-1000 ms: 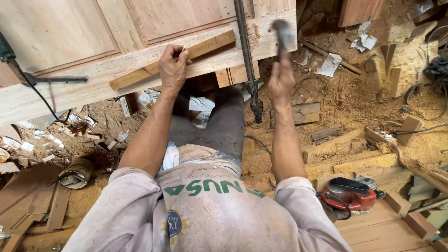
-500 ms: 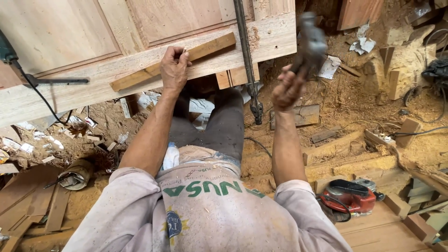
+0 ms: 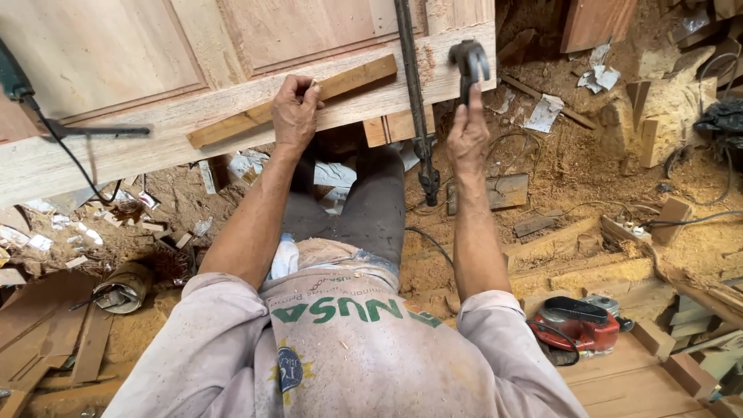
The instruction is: Hammering wooden pegs into a door frame to secure joints, including some drilling and clamp adjustment.
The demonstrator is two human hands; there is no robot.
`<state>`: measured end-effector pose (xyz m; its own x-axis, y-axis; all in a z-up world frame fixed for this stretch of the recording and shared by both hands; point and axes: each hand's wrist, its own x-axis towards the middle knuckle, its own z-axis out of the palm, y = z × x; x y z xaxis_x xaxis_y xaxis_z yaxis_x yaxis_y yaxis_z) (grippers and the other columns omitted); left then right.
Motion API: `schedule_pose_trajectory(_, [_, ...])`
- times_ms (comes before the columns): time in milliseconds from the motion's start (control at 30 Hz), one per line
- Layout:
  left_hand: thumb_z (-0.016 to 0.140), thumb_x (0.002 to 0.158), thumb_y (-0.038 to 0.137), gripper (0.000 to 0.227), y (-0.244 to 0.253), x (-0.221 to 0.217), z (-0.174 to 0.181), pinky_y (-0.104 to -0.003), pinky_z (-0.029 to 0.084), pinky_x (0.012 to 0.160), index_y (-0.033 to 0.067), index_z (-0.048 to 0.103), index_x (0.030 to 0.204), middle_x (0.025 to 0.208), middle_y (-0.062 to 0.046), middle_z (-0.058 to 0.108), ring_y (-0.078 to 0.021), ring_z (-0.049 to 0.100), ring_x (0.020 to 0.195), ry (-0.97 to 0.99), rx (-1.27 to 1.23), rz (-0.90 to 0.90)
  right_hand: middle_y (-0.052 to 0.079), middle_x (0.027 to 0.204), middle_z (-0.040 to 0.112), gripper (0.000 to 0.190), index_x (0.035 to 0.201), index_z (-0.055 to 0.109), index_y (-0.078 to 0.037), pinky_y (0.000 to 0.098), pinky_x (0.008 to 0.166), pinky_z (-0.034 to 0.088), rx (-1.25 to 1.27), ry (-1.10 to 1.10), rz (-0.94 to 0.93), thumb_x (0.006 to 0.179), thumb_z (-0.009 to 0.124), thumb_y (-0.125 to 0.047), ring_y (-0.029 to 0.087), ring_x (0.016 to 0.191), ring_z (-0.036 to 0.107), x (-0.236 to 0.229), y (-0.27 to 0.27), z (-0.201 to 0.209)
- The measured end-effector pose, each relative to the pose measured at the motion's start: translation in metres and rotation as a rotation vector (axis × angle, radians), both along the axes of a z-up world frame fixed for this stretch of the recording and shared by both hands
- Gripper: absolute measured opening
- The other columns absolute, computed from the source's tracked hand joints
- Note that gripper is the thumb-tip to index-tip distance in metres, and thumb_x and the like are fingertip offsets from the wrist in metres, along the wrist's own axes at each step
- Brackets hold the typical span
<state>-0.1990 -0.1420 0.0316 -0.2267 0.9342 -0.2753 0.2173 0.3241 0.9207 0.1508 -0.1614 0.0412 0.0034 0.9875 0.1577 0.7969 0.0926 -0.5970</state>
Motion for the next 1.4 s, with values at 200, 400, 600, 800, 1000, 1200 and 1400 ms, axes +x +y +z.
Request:
schedule_pose_trajectory(200, [0.067, 0.092, 0.011, 0.007, -0.003, -0.007, -0.009, -0.028, 0.056, 0.075, 0.014, 0.069, 0.098, 0.089, 0.001, 0.073, -0.0131, 0.07, 0.081, -0.04, 0.114, -0.031, 0.005, 0.105, 0.063, 0.052, 0.164, 0.025, -0.027, 0.0244, 0.05, 0.055, -0.429, 0.284, -0.243, 0.116, 0.037, -0.045, 0.008, 0.064, 0.058, -0.023, -0.005, 0.053])
schedule_pose_trajectory(400, [0.066, 0.1, 0.008, 0.011, -0.013, -0.024, 0.021, -0.025, 0.061, 0.079, 0.0113, 0.071, 0.11, 0.106, -0.006, 0.062, -0.0164, 0.062, 0.093, -0.156, 0.272, -0.214, 0.008, 0.099, 0.061, 0.049, 0.161, 0.033, -0.011, 0.0205, 0.047, 0.059, -0.17, 0.558, -0.208, 0.12, 0.046, -0.032, 0.01, 0.061, 0.059, -0.067, -0.056, 0.088])
schedule_pose_trajectory(600, [0.075, 0.098, 0.009, 0.016, -0.005, -0.041, 0.075, -0.028, 0.061, 0.084, 0.0089, 0.075, 0.114, 0.101, -0.007, 0.071, -0.0137, 0.069, 0.095, -0.449, 0.315, -0.231, 0.009, 0.079, 0.065, 0.049, 0.162, 0.038, -0.014, 0.0211, 0.043, 0.055, -0.107, 0.776, -0.242, 0.116, 0.053, -0.017, 0.011, 0.052, 0.058, -0.13, -0.088, 0.085])
schedule_pose_trajectory(800, [0.072, 0.1, 0.009, 0.018, 0.0, -0.061, 0.095, -0.029, 0.06, 0.081, 0.0034, 0.074, 0.117, 0.098, -0.009, 0.075, -0.0123, 0.07, 0.09, -0.615, 0.249, -0.238, 0.014, 0.07, 0.067, 0.048, 0.156, 0.043, -0.013, 0.0226, 0.039, 0.05, -0.097, 0.779, -0.303, 0.111, 0.056, -0.012, 0.013, 0.047, 0.059, -0.185, -0.106, 0.084])
schedule_pose_trajectory(1000, [0.072, 0.101, 0.016, 0.022, 0.002, -0.082, 0.104, -0.022, 0.06, 0.074, 0.0048, 0.072, 0.12, 0.1, -0.007, 0.076, -0.0121, 0.074, 0.087, -0.753, 0.059, -0.166, 0.014, 0.071, 0.066, 0.049, 0.156, 0.042, -0.01, 0.0231, 0.04, 0.049, -0.106, 0.787, -0.279, 0.11, 0.058, -0.01, 0.013, 0.049, 0.061, -0.21, -0.106, 0.091])
schedule_pose_trajectory(1200, [0.066, 0.102, 0.014, 0.023, 0.01, -0.099, 0.097, -0.023, 0.059, 0.068, 0.0025, 0.068, 0.122, 0.094, -0.005, 0.072, -0.0113, 0.068, 0.074, -1.07, -0.244, -0.031, 0.008, 0.083, 0.058, 0.056, 0.159, 0.034, -0.012, 0.0231, 0.05, 0.051, -0.283, 0.843, -0.333, 0.11, 0.059, -0.019, 0.011, 0.058, 0.053, -0.225, -0.101, 0.107])
schedule_pose_trajectory(1400, [0.069, 0.098, 0.015, 0.021, 0.013, -0.102, 0.082, -0.027, 0.058, 0.063, 0.0045, 0.066, 0.115, 0.097, -0.011, 0.072, -0.016, 0.068, 0.074, -1.298, -0.422, 0.224, 0.008, 0.08, 0.057, 0.054, 0.159, 0.035, -0.012, 0.0236, 0.049, 0.049, -0.268, 0.825, -0.323, 0.111, 0.058, -0.019, 0.012, 0.055, 0.051, -0.235, -0.098, 0.112])
